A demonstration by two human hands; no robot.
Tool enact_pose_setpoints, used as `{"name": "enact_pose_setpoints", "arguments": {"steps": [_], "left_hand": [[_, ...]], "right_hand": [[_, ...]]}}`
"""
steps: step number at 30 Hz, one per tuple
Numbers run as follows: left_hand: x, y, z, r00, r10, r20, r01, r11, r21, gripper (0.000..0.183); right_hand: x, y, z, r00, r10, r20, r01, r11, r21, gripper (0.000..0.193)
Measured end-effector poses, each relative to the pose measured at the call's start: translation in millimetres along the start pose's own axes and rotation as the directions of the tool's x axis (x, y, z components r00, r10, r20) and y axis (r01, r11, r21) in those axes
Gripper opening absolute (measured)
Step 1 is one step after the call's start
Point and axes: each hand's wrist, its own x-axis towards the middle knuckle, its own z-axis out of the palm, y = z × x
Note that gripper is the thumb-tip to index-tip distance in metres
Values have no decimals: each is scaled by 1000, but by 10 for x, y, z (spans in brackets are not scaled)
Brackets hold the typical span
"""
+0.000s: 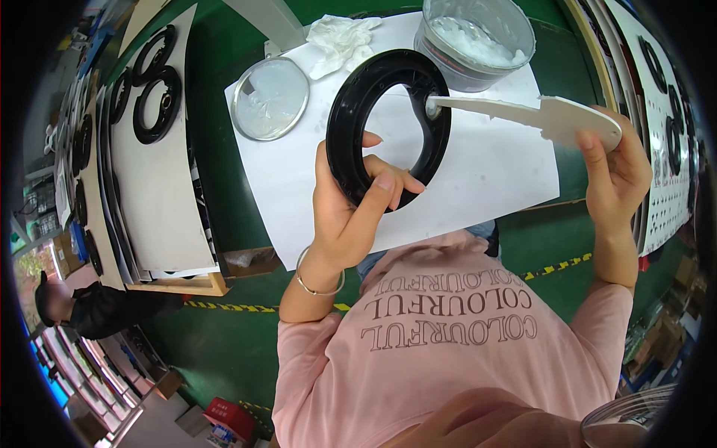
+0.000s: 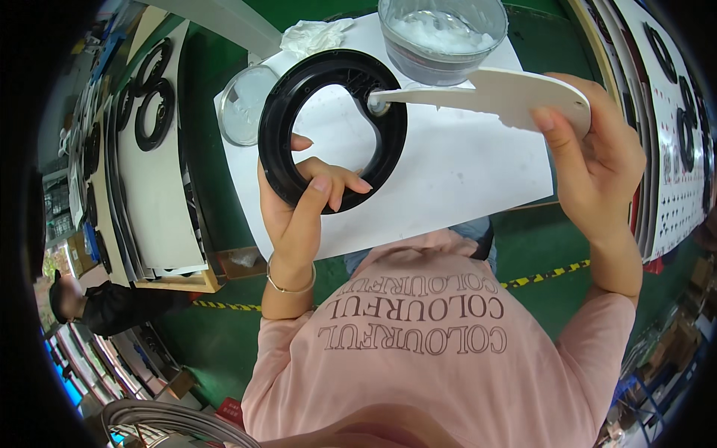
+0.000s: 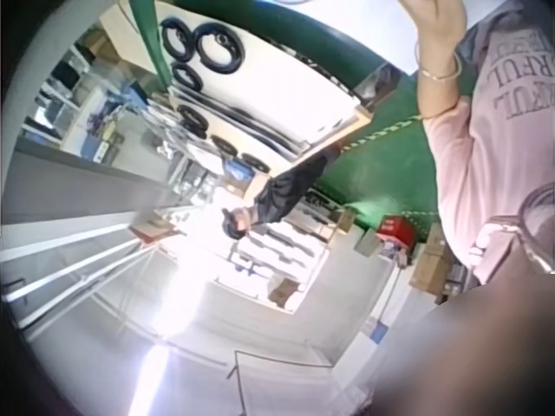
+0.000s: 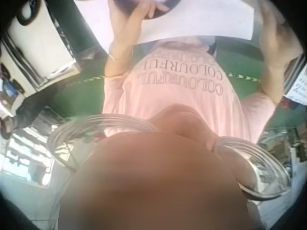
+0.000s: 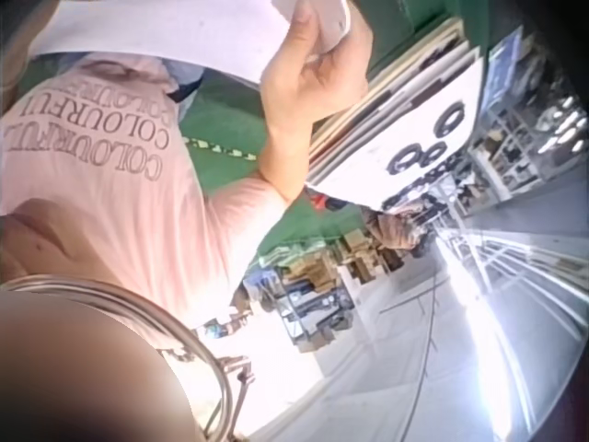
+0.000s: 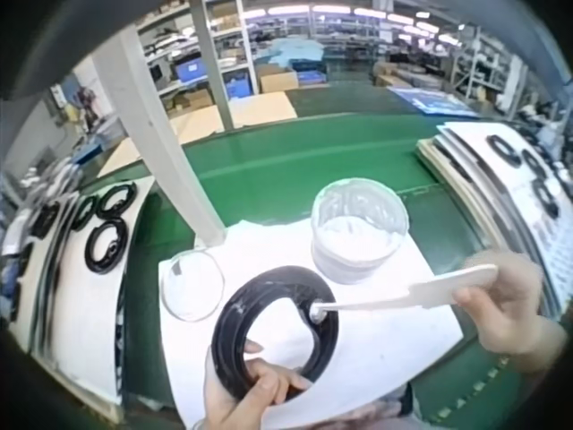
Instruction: Applying white thermal paste or adhesive to black plastic rings using a small plastic spatula on a manufacturing workbench.
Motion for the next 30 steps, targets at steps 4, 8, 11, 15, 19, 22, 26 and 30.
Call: {"name": "enact_pose_setpoints", "arguments": {"steps": [4,8,11,15,19,22,26,30], "left_hand": [[-1,6,4,1000,-28,-8,28,1000,9,28],[1,-22,-1,1000,-21,-7,21,1000,4,28],[9,-42,-1,1000,-20,-5,20,1000,0,29],[20,-42,-3,999,-32,-20,31,1000,-3,29],[28,-61,-35,998,-39,-40,36,996,-80,30],[62,-37,-36,993,-92,-71,81,987,-140,31],[28,-39,-90,984,-115,-133,80,967,-242,34],[18,-5,-123,982,-119,-149,78,964,-256,34]], "right_hand": [[103,-32,-60,993,-80,82,84,995,-50,15],[249,-60,-87,934,-202,295,211,977,2,12],[338,-59,-114,877,-306,369,331,944,-3,16],[419,-67,-271,820,-394,416,456,888,-57,27],[366,24,-364,936,-315,160,323,946,-28,31],[330,160,-286,875,-432,220,485,793,-369,27],[-52,297,56,754,-490,437,655,516,-552,18],[-393,135,-126,796,-440,416,605,546,-579,16]]}}
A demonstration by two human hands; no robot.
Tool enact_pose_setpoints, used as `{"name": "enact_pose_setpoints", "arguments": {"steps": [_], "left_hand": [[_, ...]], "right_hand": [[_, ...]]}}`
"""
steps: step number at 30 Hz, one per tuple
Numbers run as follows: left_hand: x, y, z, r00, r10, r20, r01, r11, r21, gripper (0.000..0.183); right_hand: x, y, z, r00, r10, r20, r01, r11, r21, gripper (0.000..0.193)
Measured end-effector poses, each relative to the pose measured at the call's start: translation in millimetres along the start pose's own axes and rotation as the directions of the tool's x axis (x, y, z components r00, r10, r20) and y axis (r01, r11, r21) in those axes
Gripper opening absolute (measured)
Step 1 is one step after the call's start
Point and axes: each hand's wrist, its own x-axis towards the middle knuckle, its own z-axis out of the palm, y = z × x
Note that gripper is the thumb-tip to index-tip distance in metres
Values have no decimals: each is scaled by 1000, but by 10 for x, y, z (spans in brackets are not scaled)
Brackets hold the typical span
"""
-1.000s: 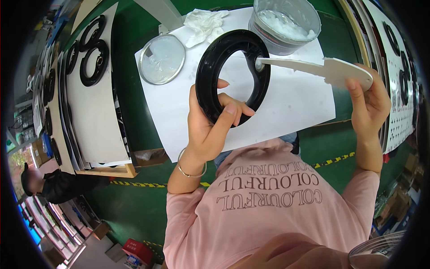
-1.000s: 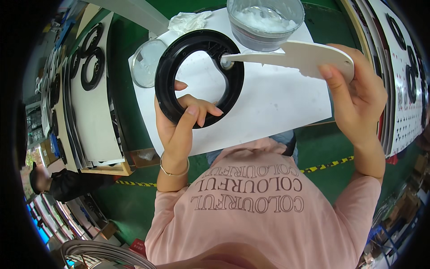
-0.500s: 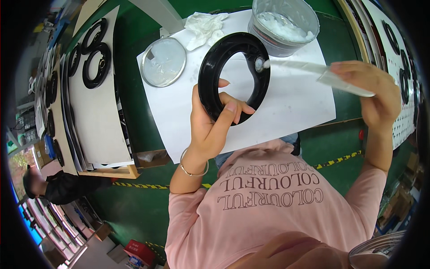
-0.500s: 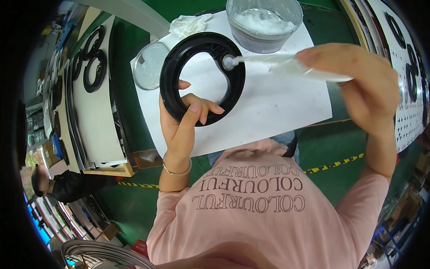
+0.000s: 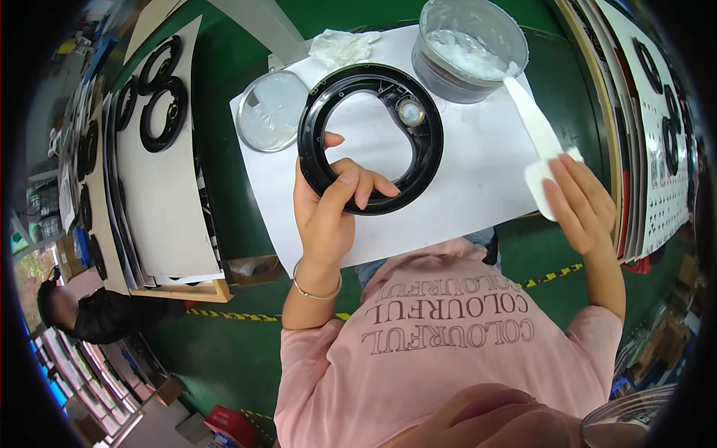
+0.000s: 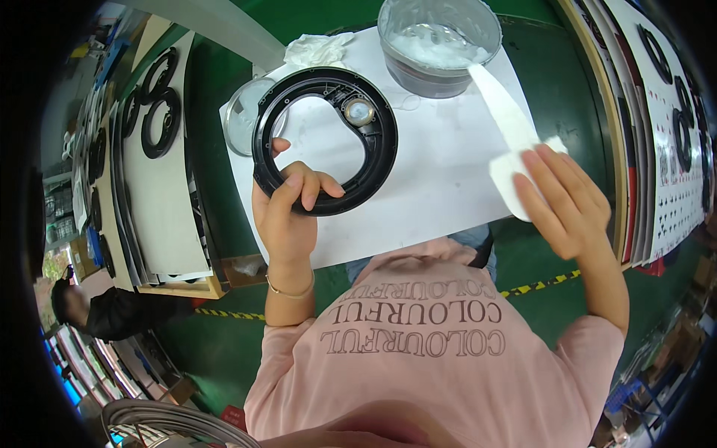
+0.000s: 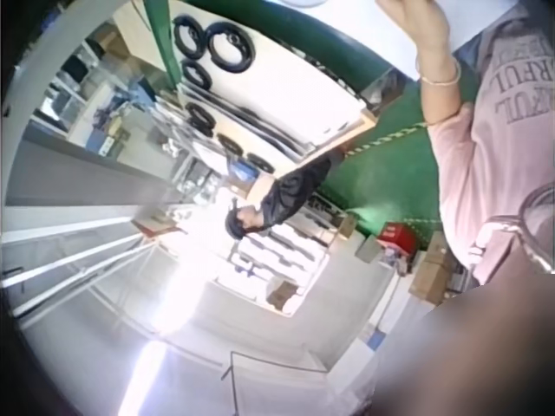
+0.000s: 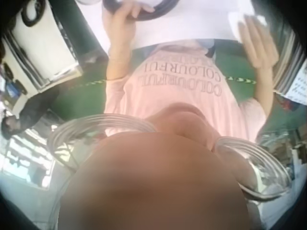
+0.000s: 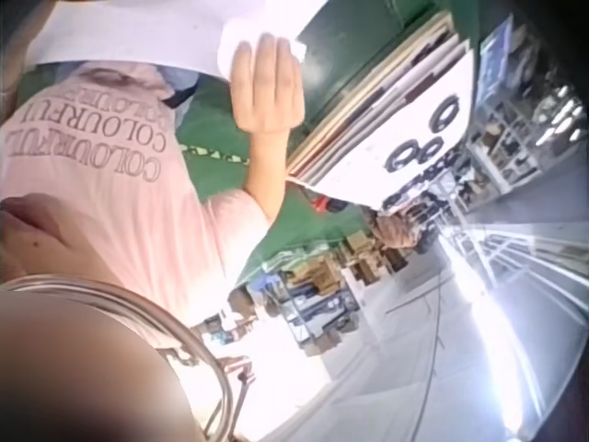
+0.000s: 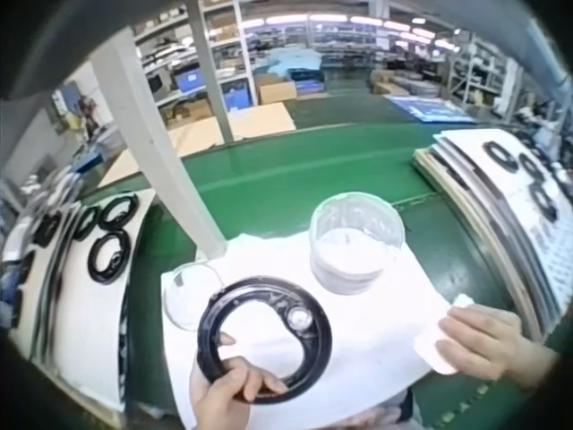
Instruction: Applying white thermal paste or adhesive to black plastic rings using a small plastic spatula on a manufacturing workbench.
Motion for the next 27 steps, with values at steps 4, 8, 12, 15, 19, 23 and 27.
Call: {"name": "enact_pose_setpoints", "arguments": {"steps": [4,8,12,15,19,23,27], "left_hand": [[34,-12,21,1000,-7,25,8,998,-65,34],[39,-52,128,997,-14,71,20,995,-96,34],[3,-27,146,998,-4,69,8,998,-62,34],[-19,-5,147,996,11,90,-9,1000,-28,34],[-28,-16,151,995,21,99,-21,1000,2,32],[-25,-47,151,992,51,114,-55,998,37,30],[-18,-96,191,984,91,153,-106,990,97,30]], "right_hand": [[-124,30,-241,993,106,-55,-101,991,86,19],[14,-34,-176,911,312,-272,-139,850,508,19],[242,-4,-152,939,321,-124,-182,770,611,18],[301,25,-118,959,254,-126,-140,811,568,18],[329,30,-90,966,223,-130,-114,821,559,19],[315,-12,-103,974,212,-85,-130,821,556,16],[240,-61,-108,950,313,12,-251,737,628,15]]}}
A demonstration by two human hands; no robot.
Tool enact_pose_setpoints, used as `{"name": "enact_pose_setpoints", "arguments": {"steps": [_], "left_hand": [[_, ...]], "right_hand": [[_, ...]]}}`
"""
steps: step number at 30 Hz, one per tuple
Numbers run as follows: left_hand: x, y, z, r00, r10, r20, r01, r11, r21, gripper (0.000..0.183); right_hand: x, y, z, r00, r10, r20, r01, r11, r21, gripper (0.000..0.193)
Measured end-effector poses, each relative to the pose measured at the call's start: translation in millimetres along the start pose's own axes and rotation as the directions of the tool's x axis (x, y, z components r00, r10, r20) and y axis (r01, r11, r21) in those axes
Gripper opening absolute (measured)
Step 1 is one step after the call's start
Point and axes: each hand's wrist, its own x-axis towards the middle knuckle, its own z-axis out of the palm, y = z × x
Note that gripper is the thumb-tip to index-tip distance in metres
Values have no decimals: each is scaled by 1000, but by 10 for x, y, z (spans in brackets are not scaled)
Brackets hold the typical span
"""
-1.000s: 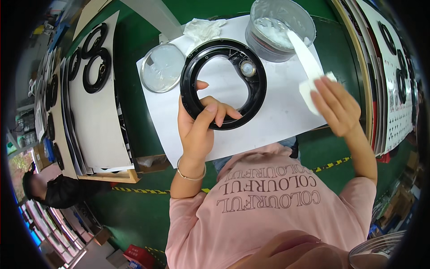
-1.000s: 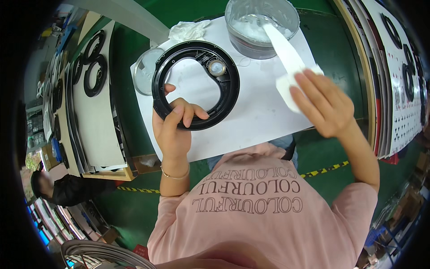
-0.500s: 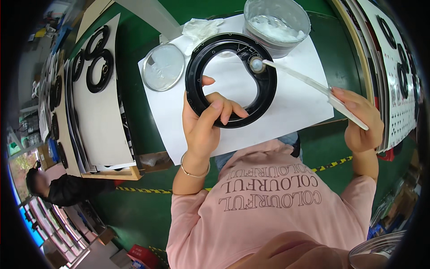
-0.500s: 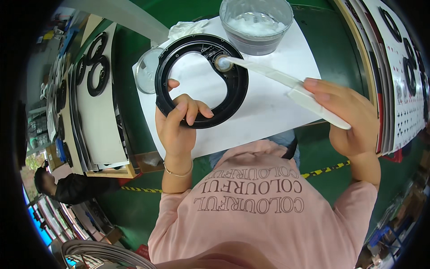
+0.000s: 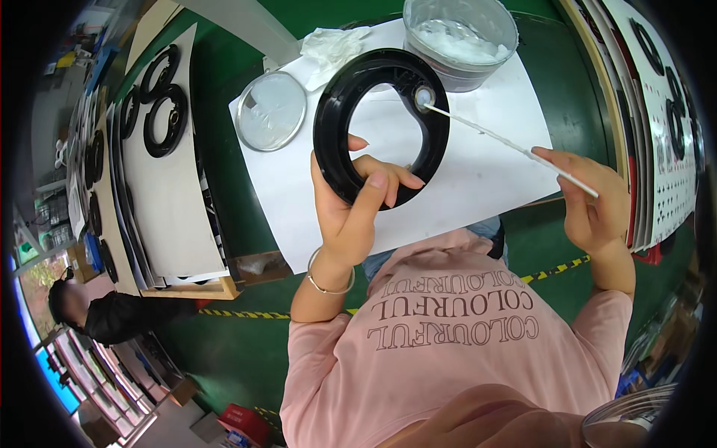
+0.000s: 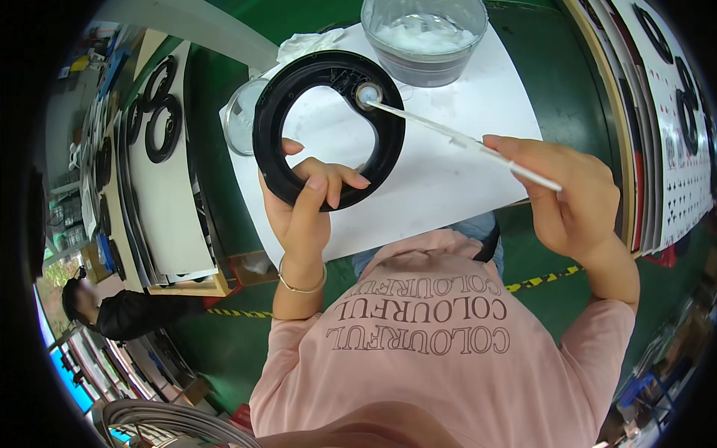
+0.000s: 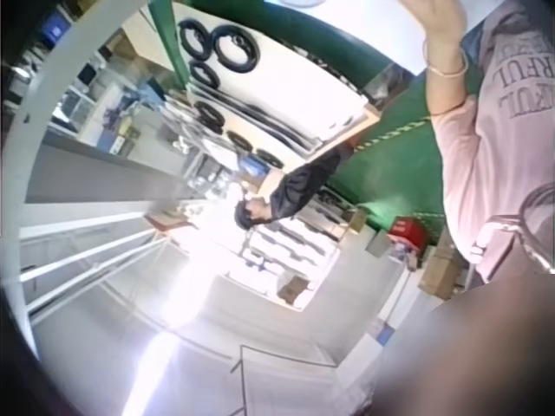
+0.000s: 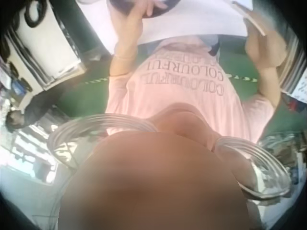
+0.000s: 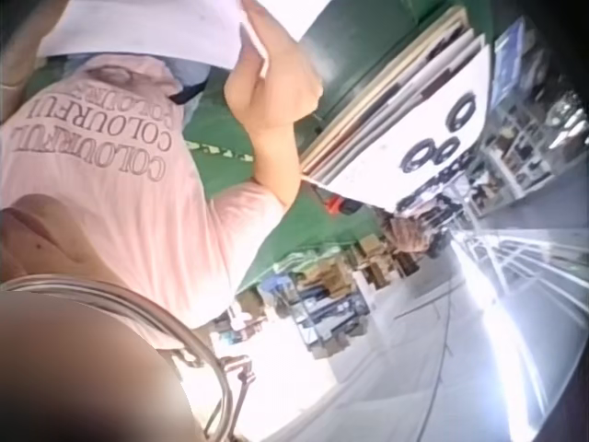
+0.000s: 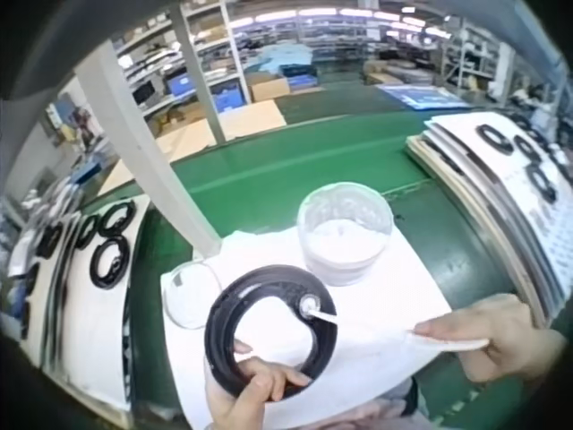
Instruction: Applying white thermal paste or adhesive to black plastic rings using a small plastic spatula on a manufacturing workbench.
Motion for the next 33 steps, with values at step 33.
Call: {"name": "enact_pose_setpoints", "arguments": {"steps": [33], "left_hand": [[32,-7,-84,995,-69,-76,59,990,-131,33]], "right_hand": [[120,91,135,906,-424,5,405,860,-311,18]]}}
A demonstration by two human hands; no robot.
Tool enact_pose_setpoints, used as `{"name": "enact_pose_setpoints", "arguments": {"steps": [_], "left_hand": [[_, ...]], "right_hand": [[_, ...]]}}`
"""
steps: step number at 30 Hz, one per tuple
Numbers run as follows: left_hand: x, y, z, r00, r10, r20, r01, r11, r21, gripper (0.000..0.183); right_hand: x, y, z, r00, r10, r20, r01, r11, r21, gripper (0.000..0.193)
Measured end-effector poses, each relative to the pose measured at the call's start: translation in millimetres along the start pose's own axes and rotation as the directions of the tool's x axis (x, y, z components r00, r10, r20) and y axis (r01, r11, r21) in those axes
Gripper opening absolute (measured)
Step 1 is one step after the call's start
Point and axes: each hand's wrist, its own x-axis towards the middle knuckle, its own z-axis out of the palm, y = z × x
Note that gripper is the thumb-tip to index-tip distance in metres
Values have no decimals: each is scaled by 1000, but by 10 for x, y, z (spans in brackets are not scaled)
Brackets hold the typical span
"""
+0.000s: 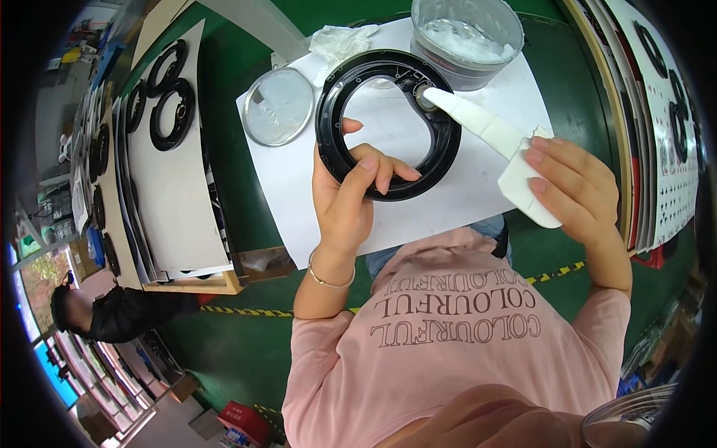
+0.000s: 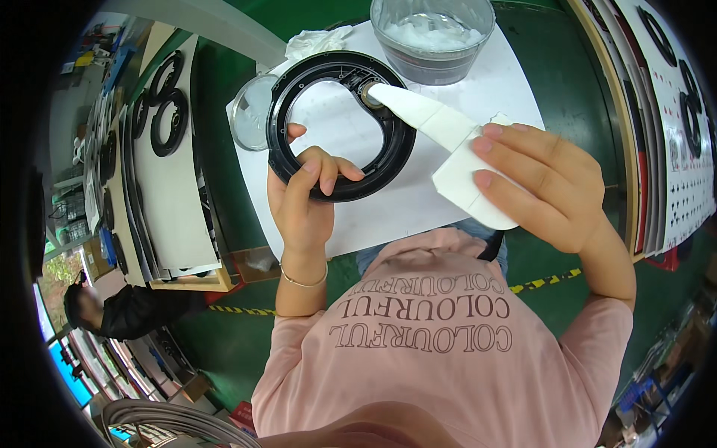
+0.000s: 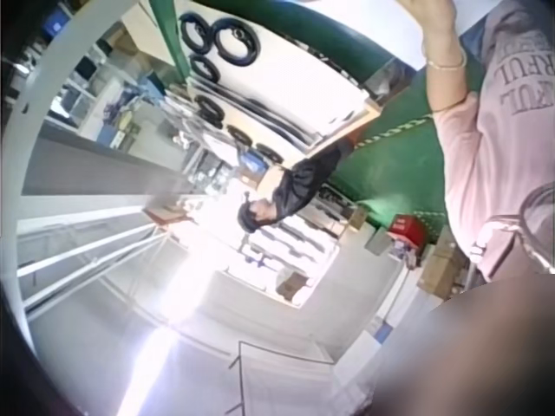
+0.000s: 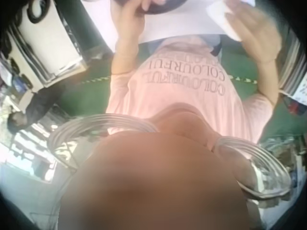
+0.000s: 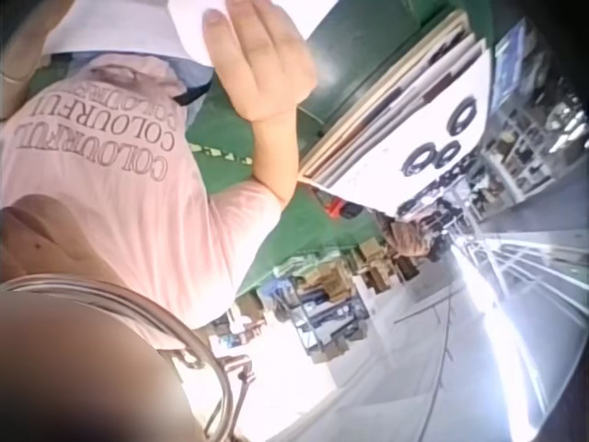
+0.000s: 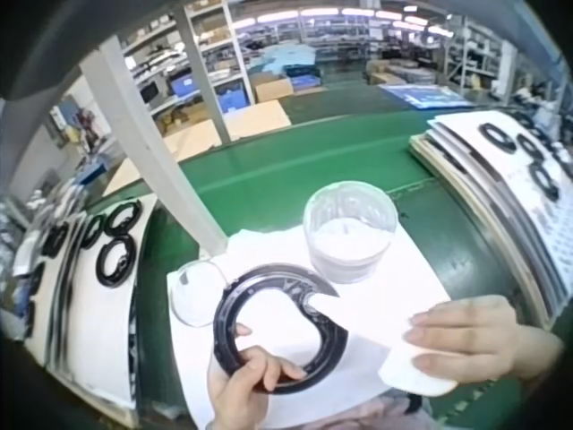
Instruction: Applying white thermal paste or adhesive to black plastic rings using a small plastic spatula on a manufacturing workbench.
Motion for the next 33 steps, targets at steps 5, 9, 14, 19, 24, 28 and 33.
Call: {"name": "enact_pose_setpoints", "arguments": {"steps": [5,9,14,19,24,28,33], "left_hand": [[4,6,3,1000,-5,-5,5,1000,13,33],[7,-9,-3,1000,-3,-17,3,1000,25,33],[13,1,9,1000,4,12,-4,999,41,32],[6,6,0,999,18,26,-19,998,65,32],[0,18,19,999,18,32,-22,993,119,31],[-7,11,12,999,27,41,-32,991,127,31],[-8,5,15,998,31,49,-36,993,115,32]], "right_hand": [[30,-28,-9,998,-50,34,51,998,-25,17],[56,-51,-72,996,-28,82,27,1000,13,17],[-26,42,-91,982,187,17,-188,974,129,18],[-57,68,-50,953,303,8,-293,917,271,17],[-70,40,5,932,360,-43,-329,889,318,24],[-55,5,-6,925,377,-42,-349,889,297,30],[-52,-19,-26,944,329,14,-321,908,269,17]]}}
